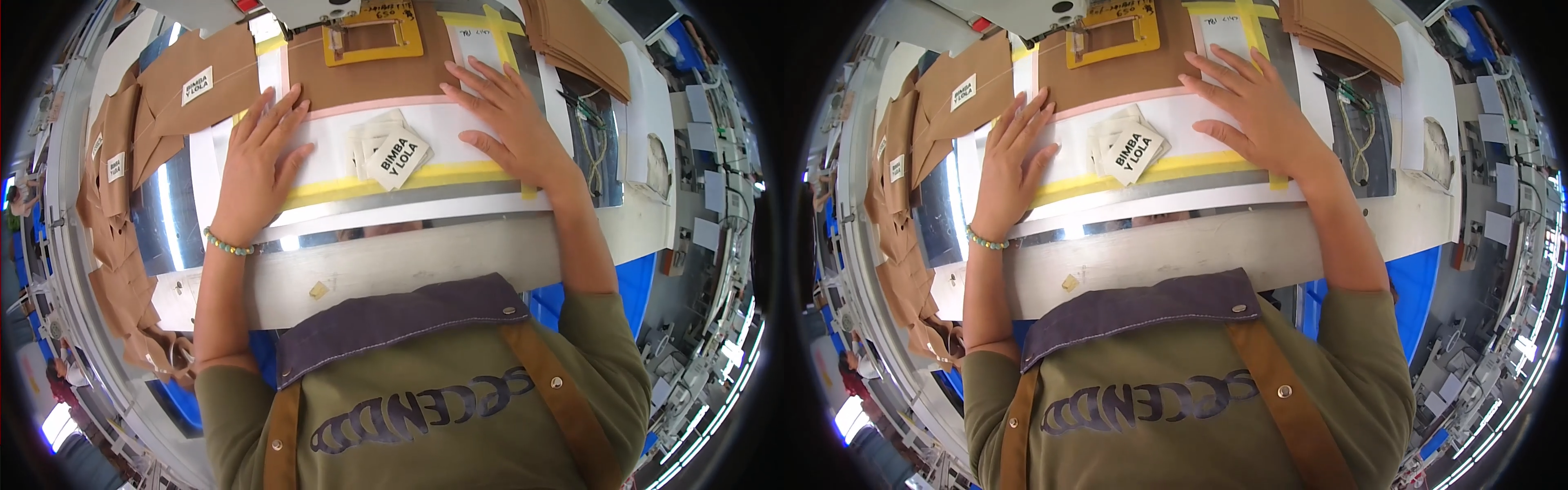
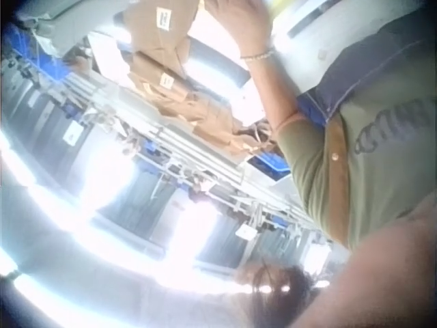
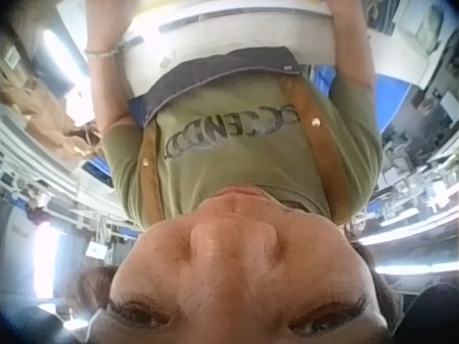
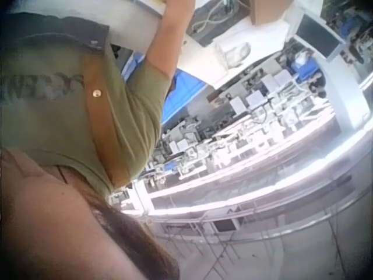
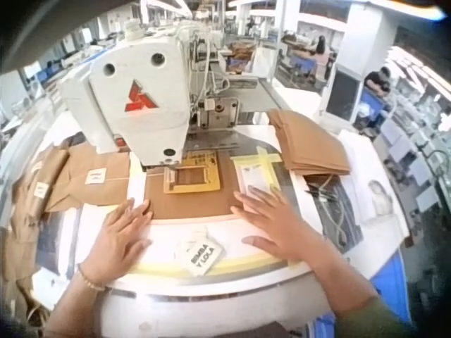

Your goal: The recorder is sewing brand labels onto brown leather components using an industrial sewing machine in a workshop environment.

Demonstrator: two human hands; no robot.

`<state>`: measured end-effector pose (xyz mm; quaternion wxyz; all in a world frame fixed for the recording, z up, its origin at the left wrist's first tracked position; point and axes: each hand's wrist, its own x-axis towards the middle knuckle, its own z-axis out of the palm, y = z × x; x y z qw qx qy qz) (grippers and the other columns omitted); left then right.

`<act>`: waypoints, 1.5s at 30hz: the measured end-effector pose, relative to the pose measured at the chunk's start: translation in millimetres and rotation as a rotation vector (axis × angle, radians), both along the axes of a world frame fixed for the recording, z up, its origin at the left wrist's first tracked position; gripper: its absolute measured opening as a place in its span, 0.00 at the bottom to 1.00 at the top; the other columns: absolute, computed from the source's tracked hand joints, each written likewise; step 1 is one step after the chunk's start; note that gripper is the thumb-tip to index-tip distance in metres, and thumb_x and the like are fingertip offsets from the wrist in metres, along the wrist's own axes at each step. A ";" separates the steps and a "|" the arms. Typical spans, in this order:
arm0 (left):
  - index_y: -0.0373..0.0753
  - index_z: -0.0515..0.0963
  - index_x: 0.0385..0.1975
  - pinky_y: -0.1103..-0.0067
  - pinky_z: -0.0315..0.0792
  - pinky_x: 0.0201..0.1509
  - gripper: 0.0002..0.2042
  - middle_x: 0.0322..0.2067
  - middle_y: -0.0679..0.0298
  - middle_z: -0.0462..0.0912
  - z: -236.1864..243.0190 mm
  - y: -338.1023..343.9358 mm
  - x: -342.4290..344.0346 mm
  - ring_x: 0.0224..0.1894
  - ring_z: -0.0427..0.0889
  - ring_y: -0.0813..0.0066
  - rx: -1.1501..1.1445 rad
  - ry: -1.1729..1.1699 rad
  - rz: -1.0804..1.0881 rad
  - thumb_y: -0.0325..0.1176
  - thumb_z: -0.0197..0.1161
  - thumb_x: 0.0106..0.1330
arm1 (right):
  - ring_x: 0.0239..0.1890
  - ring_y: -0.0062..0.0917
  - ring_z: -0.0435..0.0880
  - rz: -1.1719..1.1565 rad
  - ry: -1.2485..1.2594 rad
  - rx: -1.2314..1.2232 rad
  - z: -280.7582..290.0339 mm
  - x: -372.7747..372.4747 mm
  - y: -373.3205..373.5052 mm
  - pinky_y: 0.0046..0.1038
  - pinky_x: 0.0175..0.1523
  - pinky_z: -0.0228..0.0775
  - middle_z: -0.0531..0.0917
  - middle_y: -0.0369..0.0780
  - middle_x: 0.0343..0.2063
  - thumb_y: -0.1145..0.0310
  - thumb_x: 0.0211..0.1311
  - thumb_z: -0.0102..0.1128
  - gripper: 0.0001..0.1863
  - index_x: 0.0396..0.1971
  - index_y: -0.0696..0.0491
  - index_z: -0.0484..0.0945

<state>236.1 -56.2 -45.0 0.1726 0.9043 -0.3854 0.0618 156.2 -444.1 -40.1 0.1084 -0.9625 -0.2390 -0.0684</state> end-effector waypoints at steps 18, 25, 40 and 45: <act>0.38 0.88 0.58 0.68 0.80 0.66 0.16 0.65 0.57 0.87 40.0 -4.0 -18.7 0.64 0.86 0.59 -0.487 0.240 0.041 0.27 0.70 0.72 | 0.46 0.29 0.86 0.163 0.372 0.416 30.7 18.8 63.3 0.33 0.50 0.80 0.83 0.37 0.47 0.70 0.70 0.72 0.15 0.54 0.54 0.87; 0.35 0.84 0.63 0.70 0.81 0.62 0.19 0.58 0.56 0.89 37.9 -40.3 -44.4 0.58 0.86 0.69 -0.702 0.669 -0.013 0.28 0.70 0.74 | 0.38 0.20 0.82 0.087 0.424 0.725 45.4 17.7 62.5 0.24 0.40 0.74 0.85 0.34 0.38 0.73 0.68 0.74 0.03 0.39 0.54 0.92; 0.35 0.87 0.54 0.81 0.74 0.35 0.13 0.30 0.66 0.87 21.7 -43.8 -31.1 0.29 0.79 0.83 -0.521 0.678 0.081 0.27 0.72 0.72 | 0.35 0.16 0.81 -0.026 0.455 0.789 35.9 38.7 63.3 0.21 0.42 0.73 0.88 0.33 0.34 0.69 0.72 0.74 0.08 0.45 0.56 0.92; 0.36 0.87 0.55 0.78 0.78 0.38 0.14 0.33 0.63 0.90 30.5 -33.2 -19.6 0.33 0.85 0.75 -0.436 0.517 0.111 0.28 0.72 0.72 | 0.40 0.16 0.85 0.018 0.440 0.700 24.6 76.9 46.3 0.22 0.47 0.77 0.89 0.34 0.38 0.68 0.73 0.73 0.10 0.48 0.58 0.91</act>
